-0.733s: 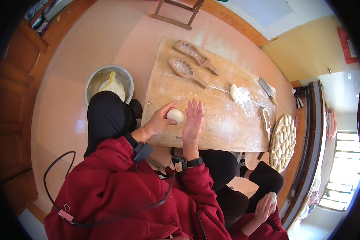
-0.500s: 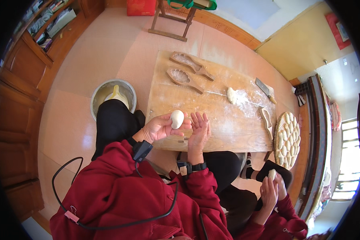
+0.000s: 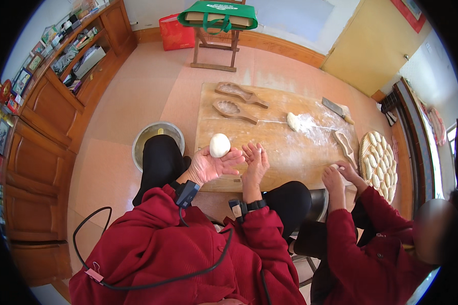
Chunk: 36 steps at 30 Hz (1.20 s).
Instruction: The person kneads and rolls small pieces of dough into balls on a floured wooden table. They repeatedly flatten and round the dough by hand, placing finished pieces onto a nearby tray. A second person works alongside, performing similar shaping actions.
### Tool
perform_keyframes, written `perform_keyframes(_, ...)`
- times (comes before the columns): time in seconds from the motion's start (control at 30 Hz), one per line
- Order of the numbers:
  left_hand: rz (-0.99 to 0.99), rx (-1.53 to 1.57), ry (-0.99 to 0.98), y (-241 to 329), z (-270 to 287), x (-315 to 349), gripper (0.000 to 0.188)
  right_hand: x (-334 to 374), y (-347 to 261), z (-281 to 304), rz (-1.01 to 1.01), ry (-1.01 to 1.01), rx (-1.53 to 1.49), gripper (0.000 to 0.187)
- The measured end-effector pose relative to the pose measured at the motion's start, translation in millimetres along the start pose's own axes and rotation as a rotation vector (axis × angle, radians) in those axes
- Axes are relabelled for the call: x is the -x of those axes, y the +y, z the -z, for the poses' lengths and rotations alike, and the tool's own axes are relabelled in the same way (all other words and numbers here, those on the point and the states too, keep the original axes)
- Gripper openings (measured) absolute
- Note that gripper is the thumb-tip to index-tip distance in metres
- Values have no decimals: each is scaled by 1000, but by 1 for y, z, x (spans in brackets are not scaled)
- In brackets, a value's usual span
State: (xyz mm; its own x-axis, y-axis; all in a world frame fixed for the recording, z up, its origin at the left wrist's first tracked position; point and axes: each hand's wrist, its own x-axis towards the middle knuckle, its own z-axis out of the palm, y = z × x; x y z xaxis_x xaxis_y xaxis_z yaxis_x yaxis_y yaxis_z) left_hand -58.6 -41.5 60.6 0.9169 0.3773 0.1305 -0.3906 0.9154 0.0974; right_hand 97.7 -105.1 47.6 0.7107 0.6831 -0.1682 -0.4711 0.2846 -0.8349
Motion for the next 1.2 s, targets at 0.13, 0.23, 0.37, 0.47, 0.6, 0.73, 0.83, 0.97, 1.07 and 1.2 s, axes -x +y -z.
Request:
perform_keyframes(0.13,-74,-457,366,5,39,0,46,-10,13,7,40,103,34,38)
perform_keyframes(0.23,-166,-993,655,-3,83,6,33,-18,33,20,11,132,107,38)
perform_keyframes(0.37,-335,-1579,650,-15,115,8,43,-30,69,36,68,93,344,40)
perform_keyframes(0.47,-281,-1758,621,-22,110,11,42,-31,92,39,338,-60,750,42)
perform_keyframes(0.6,-409,-1917,526,-24,97,12,41,-10,110,28,520,-257,1140,46)
perform_keyframes(0.73,-426,-1945,515,-17,99,12,45,-5,115,13,532,-273,1344,48)
perform_keyframes(0.83,-419,-2225,648,-11,102,9,49,-30,118,5,537,-224,1417,49)
perform_keyframes(0.97,-280,-2400,769,-11,102,9,65,-60,123,5,466,-234,1407,49)
perform_keyframes(1.07,-339,-2190,637,-15,105,9,66,-56,122,12,354,-366,1121,50)
perform_keyframes(1.2,-356,-1963,407,-21,112,9,64,-27,117,22,439,-368,1066,51)
